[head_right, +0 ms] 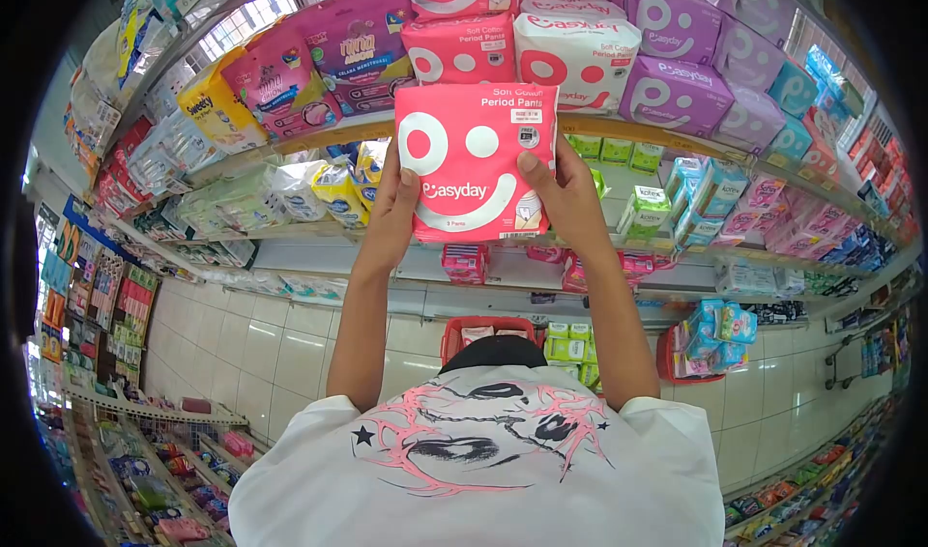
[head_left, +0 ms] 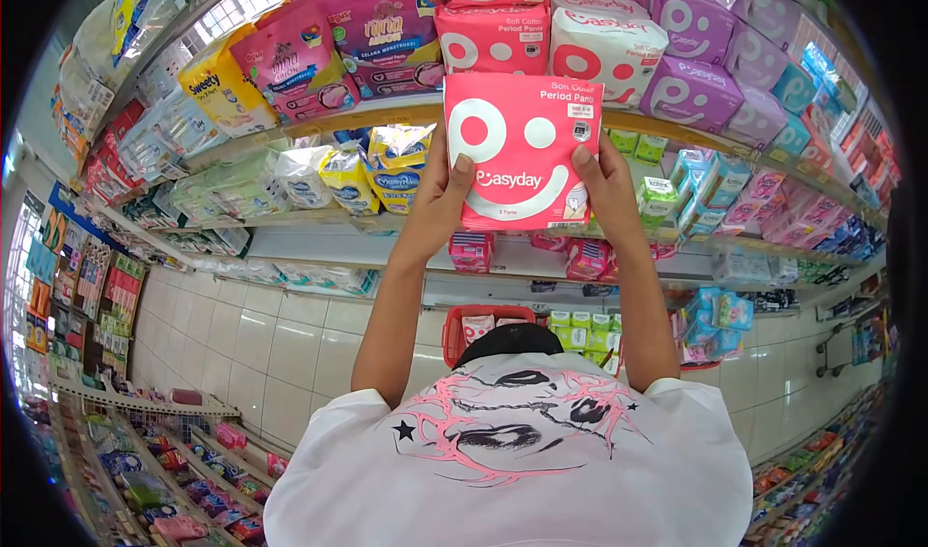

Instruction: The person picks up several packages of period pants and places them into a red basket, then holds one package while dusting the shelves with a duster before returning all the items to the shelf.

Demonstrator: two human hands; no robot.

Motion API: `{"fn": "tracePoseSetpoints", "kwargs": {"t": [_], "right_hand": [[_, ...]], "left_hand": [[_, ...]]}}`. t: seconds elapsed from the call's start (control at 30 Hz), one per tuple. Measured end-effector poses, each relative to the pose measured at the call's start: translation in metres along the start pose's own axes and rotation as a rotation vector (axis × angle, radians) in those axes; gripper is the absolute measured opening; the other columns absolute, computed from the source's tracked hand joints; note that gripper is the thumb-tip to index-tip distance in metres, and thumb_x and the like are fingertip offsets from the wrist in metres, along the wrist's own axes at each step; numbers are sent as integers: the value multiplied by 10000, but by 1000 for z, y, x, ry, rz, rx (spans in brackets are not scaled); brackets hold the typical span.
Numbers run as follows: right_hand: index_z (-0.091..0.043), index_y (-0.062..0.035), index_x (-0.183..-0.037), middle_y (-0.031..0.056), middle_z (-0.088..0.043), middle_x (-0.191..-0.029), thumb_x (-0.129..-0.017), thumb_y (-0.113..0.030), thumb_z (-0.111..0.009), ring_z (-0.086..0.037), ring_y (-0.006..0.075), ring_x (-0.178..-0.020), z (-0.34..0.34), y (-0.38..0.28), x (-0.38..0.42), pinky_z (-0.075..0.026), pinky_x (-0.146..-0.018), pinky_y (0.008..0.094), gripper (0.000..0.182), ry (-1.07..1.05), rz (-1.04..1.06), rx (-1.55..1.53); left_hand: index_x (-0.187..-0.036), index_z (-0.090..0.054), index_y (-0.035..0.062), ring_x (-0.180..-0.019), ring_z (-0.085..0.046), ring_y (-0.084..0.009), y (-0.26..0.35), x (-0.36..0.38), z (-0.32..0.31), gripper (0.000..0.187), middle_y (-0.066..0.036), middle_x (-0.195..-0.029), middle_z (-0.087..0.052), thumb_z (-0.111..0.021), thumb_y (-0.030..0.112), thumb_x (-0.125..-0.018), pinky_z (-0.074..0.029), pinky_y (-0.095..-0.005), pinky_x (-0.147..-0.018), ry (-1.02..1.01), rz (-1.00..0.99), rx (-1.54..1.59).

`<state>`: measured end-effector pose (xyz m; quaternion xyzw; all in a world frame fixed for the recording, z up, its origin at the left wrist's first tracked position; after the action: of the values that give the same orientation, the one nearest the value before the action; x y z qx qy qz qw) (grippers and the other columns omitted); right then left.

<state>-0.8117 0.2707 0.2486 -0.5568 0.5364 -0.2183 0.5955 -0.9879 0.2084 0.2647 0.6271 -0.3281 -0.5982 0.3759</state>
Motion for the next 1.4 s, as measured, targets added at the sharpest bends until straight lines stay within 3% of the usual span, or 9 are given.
{"fn": "tracePoseSetpoints", "kwargs": {"t": [0.23,0.33,0.8,0.9,0.97,1.17,1.23,1.33,1.4], "right_hand": [[-533,12,-1173,78,-634,-1009,-858,-308,-663,-584,98,-896,-16,-87,-63,-481,-763,255,468,70,320,281],[-570,12,-1128,83,-654,-947,-822,-366,-690,-606,115,-862,-19,-126,-109,-485,-751,261,501,110,401,378],[-590,-12,-1138,128,-646,-1059,-746,-477,-724,-626,206,-941,-13,-137,-184,-490,-807,323,623,131,554,577],[-552,-39,-1207,192,-549,-1206,-886,-205,-597,-558,221,-1033,-29,-141,-176,-444,-869,322,364,114,302,642],[-591,-10,-1128,140,-649,-1051,-746,-480,-721,-627,228,-955,-14,-136,-186,-485,-830,341,619,227,695,668],[-599,-5,-1098,148,-655,-1030,-750,-494,-711,-636,248,-952,-7,-114,-191,-488,-825,341,611,198,551,711],[-557,-9,-1162,163,-634,-1081,-746,-496,-709,-615,245,-1003,-9,-113,-193,-484,-842,355,658,144,454,715],[-475,-11,-1250,237,-513,-1247,-793,-451,-674,-518,313,-1161,-24,-148,-164,-450,-914,391,665,335,703,779],[-436,-26,-1309,233,-383,-1352,-890,-174,-560,-426,340,-1217,-60,-172,-123,-364,-997,406,462,431,1124,1033]], "left_hand": [[-1403,-270,27,-1093,-469,-128,57,-78,21,521,-87,-1251,-469,-489,192,-960,-414,-277,-902,-32,-271,-138],[-1315,-446,21,-913,-566,-140,82,-143,44,535,-97,-1104,-584,-601,322,-900,-468,-279,-804,54,-396,-298],[-1179,-564,-5,-938,-616,-203,75,-221,59,513,-132,-1012,-648,-641,383,-851,-477,-314,-822,130,-539,-559],[-1174,-573,6,-929,-625,-210,70,-225,56,485,-135,-1050,-634,-631,373,-862,-485,-317,-801,18,-333,-463],[-1181,-568,14,-901,-630,-202,77,-228,53,477,-130,-1041,-625,-637,360,-861,-492,-306,-773,-29,-512,-460],[-1201,-563,36,-867,-631,-197,64,-214,59,495,-111,-1003,-615,-665,359,-840,-493,-317,-786,124,-521,-444],[-1297,-497,78,-989,-591,-241,64,-214,56,564,-172,-1166,-526,-658,369,-842,-493,-335,-802,58,-408,-494],[-1407,-314,25,-1181,-467,-339,98,-188,53,810,-280,-1318,-353,-667,442,-809,-452,-394,-908,254,-545,-612],[-1412,-319,56,-1205,-440,-353,101,-186,46,784,-282,-1337,-326,-661,431,-816,-435,-417,-929,225,-635,-665]]}}
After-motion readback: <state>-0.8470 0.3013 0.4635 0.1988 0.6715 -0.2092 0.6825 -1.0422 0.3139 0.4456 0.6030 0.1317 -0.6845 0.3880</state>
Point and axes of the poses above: each hand's wrist, its own x-axis away from the middle knuckle, its own z-axis out of the back of the hand, y = z × x, the point moved 10 cm from there along -x, towards the middle knuckle
